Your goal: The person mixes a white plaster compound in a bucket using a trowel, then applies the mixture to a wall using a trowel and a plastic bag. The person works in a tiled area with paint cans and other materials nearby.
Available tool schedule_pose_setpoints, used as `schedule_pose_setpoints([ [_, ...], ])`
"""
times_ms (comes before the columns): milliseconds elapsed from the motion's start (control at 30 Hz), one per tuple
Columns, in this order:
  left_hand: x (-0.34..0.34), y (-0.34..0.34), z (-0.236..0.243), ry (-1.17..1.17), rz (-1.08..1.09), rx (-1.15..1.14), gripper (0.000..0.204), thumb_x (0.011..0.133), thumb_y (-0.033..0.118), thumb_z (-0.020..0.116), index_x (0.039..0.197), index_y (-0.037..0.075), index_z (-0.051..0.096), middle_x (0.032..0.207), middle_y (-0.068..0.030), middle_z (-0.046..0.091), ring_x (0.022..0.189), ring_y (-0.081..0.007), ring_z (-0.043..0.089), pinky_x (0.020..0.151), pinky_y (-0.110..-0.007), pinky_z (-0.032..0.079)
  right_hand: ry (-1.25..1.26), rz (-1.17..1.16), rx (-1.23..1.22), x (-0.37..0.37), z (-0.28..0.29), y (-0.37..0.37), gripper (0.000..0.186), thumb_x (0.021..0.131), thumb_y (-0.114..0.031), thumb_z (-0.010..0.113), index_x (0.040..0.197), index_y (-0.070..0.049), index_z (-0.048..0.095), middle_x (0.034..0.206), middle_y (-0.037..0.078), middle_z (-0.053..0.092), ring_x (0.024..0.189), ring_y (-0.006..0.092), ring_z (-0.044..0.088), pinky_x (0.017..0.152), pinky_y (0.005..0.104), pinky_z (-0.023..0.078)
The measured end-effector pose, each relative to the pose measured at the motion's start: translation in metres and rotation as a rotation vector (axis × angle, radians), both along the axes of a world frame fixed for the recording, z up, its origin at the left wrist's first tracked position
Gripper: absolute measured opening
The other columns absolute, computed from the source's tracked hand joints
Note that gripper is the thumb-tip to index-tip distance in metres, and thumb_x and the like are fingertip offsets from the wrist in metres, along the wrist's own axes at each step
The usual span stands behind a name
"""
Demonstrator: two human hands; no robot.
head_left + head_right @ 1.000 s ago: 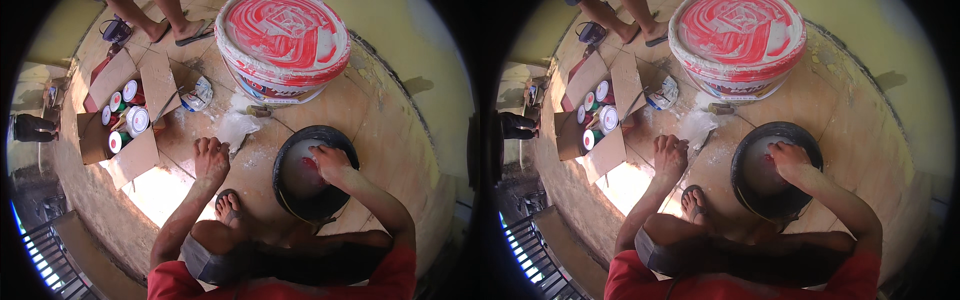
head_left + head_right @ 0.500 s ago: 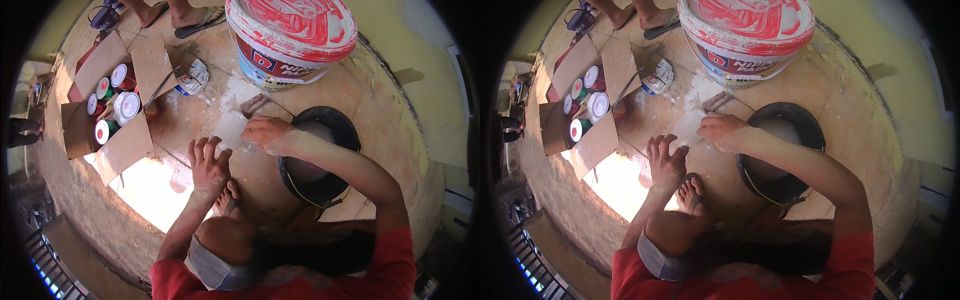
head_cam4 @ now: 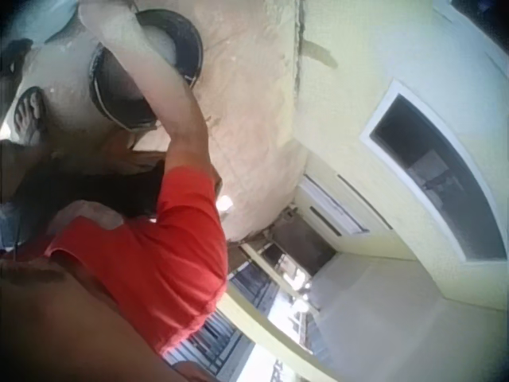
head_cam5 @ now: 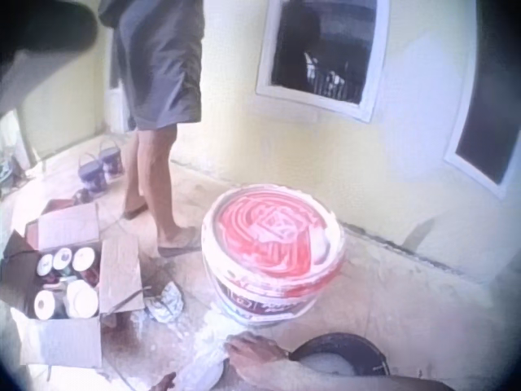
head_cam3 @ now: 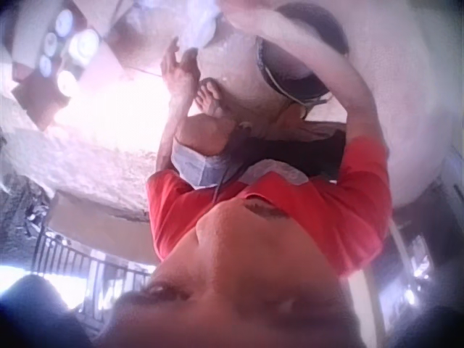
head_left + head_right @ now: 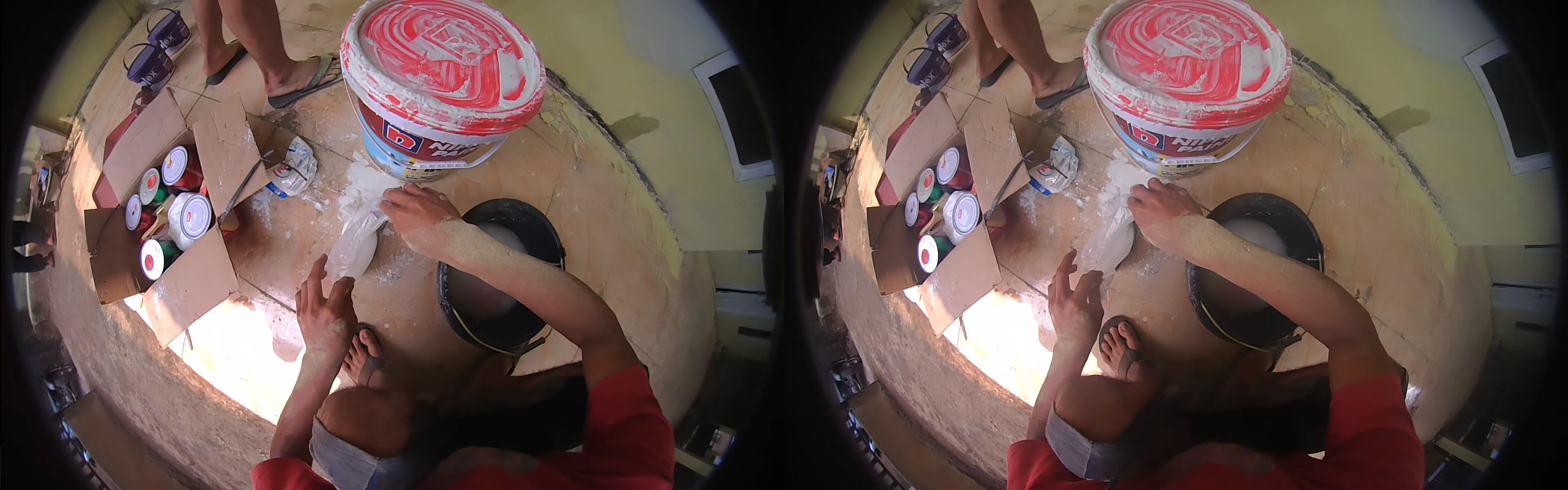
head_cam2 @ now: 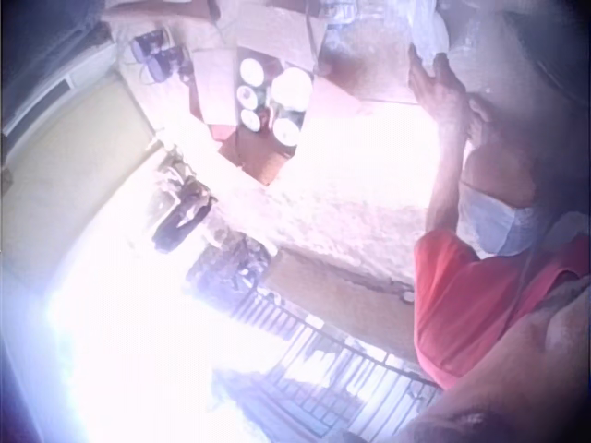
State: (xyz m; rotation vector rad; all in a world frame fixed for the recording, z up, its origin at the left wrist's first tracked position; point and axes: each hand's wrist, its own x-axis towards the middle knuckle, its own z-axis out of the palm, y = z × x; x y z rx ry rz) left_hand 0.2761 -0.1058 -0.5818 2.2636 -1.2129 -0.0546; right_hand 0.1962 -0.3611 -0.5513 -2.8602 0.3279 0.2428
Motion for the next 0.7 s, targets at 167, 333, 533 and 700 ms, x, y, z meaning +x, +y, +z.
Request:
schedule_pose_setpoints([
  [167, 0.010, 0.003, -0.004, 0.102, 0.053, -0.078, 0.025, 0.080, -0.005, 0.074, 0.101, 0.010, 0.075, 0.138, -0.0149, 0.062, 0.109, -0.0342, 0.069, 0.087, -0.044, 0.058, -0.156, 0.038, 0.137, -0.018, 0.005, -0.006, 0.020, 0.087, -0.010, 0.066, 0.105, -0.005, 0.072, 0.121, 0.008, 0.067, 0.120, 0.0317, 0.062, 0.097, 0.0477, 0.055],
  [333, 0.011, 0.012, -0.004, 0.060, 0.072, -0.121, 0.026, 0.079, -0.009, 0.073, 0.099, 0.008, 0.076, 0.137, -0.0146, 0.063, 0.108, -0.0345, 0.070, 0.085, -0.044, 0.060, -0.061, 0.058, 0.153, -0.026, 0.013, -0.001, 0.020, 0.085, -0.011, 0.068, 0.104, -0.004, 0.073, 0.119, 0.009, 0.068, 0.116, 0.0342, 0.064, 0.097, 0.0490, 0.055],
  [533, -0.005, 0.015, 0.006, 0.202, 0.016, -0.165, 0.021, 0.078, 0.000, 0.078, 0.097, 0.006, 0.072, 0.134, -0.0165, 0.064, 0.105, -0.0336, 0.070, 0.086, -0.044, 0.058, -0.022, 0.107, 0.195, -0.039, 0.022, 0.009, 0.023, 0.087, -0.014, 0.070, 0.108, -0.007, 0.075, 0.122, 0.011, 0.066, 0.120, 0.0348, 0.063, 0.099, 0.0488, 0.054],
  [700, -0.007, 0.003, -0.009, 0.531, 0.313, -0.276, 0.027, 0.082, 0.001, 0.078, 0.107, 0.005, 0.068, 0.121, -0.0146, 0.068, 0.095, -0.0247, 0.070, 0.078, -0.036, 0.056, -0.112, 0.020, 0.277, -0.027, 0.031, 0.012, 0.035, 0.091, -0.017, 0.070, 0.124, -0.009, 0.071, 0.129, 0.012, 0.063, 0.122, 0.0349, 0.061, 0.101, 0.0489, 0.053],
])
